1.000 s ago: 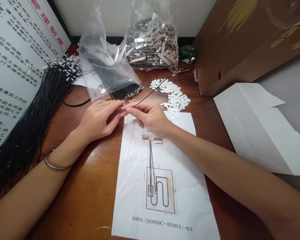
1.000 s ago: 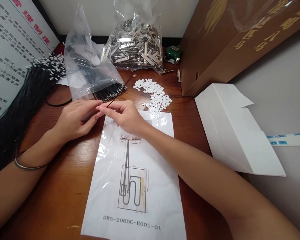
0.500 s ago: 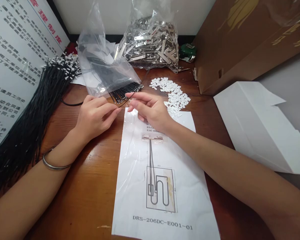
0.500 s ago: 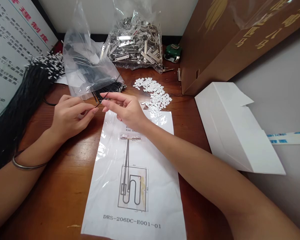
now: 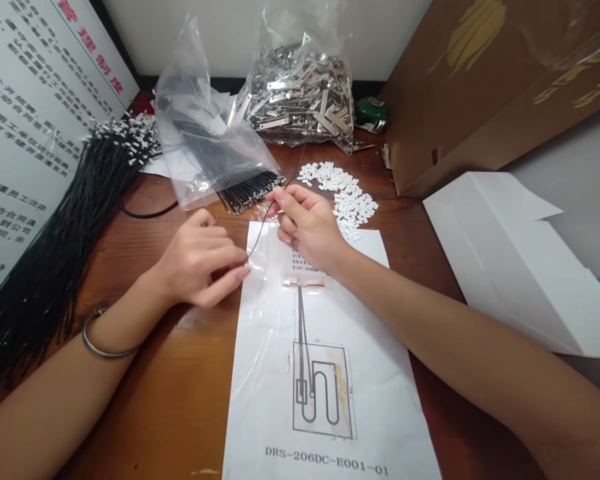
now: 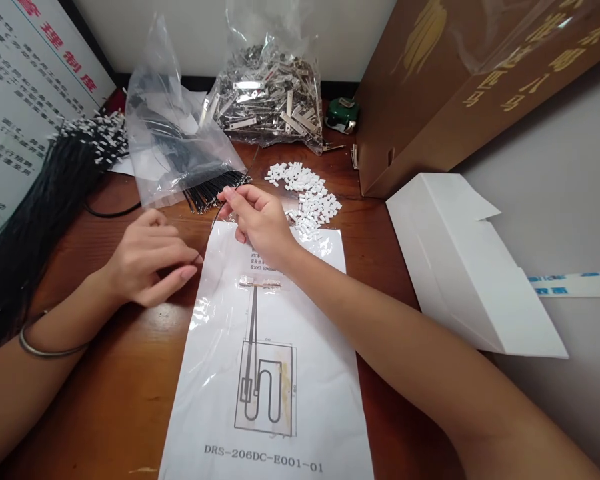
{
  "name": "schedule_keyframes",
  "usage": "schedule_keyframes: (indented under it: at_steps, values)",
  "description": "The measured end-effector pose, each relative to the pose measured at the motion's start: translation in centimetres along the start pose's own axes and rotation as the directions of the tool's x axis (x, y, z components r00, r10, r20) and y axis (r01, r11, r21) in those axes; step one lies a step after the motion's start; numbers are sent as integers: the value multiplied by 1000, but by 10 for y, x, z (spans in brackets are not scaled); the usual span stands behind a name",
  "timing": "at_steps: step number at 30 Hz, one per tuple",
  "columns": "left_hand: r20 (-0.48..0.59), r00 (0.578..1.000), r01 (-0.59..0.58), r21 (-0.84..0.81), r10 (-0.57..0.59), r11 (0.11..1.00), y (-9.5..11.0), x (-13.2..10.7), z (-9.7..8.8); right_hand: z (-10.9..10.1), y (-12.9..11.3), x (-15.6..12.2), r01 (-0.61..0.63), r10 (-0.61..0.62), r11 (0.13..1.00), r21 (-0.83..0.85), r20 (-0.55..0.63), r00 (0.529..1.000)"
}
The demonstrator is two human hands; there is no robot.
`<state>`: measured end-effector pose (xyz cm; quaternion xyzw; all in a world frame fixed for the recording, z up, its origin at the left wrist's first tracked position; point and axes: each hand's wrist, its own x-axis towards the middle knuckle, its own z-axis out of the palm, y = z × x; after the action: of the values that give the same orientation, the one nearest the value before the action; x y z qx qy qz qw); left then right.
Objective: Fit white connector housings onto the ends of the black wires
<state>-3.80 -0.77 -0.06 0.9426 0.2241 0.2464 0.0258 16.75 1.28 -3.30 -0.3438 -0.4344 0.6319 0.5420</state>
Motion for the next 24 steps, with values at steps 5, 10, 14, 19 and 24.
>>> schedule_keyframes:
  at_steps: [5, 10, 14, 19, 24]
  values:
    - [61, 997, -41, -194, 54, 980, 5, 0, 2, 0, -1, 1, -12, 12, 1000, 18, -7, 1000]
    - [57, 925, 356, -481, -376, 801, 0, 16, 16, -1, 0, 3, -8, 7, 998, 57, 21, 1000]
    - [129, 815, 494, -665, -565, 561, 0, 43, 27, -1, -1, 4, -21, 21, 997, 79, -3, 1000]
    - [210, 796, 489, -776, -567, 399, 3, 58, 33, 0, -4, 4, -70, 68, 993, 94, 22, 997]
    - [231, 797, 465, -824, -558, 323, -4, 53, 35, 0, -3, 5, -39, 36, 995, 90, 35, 999]
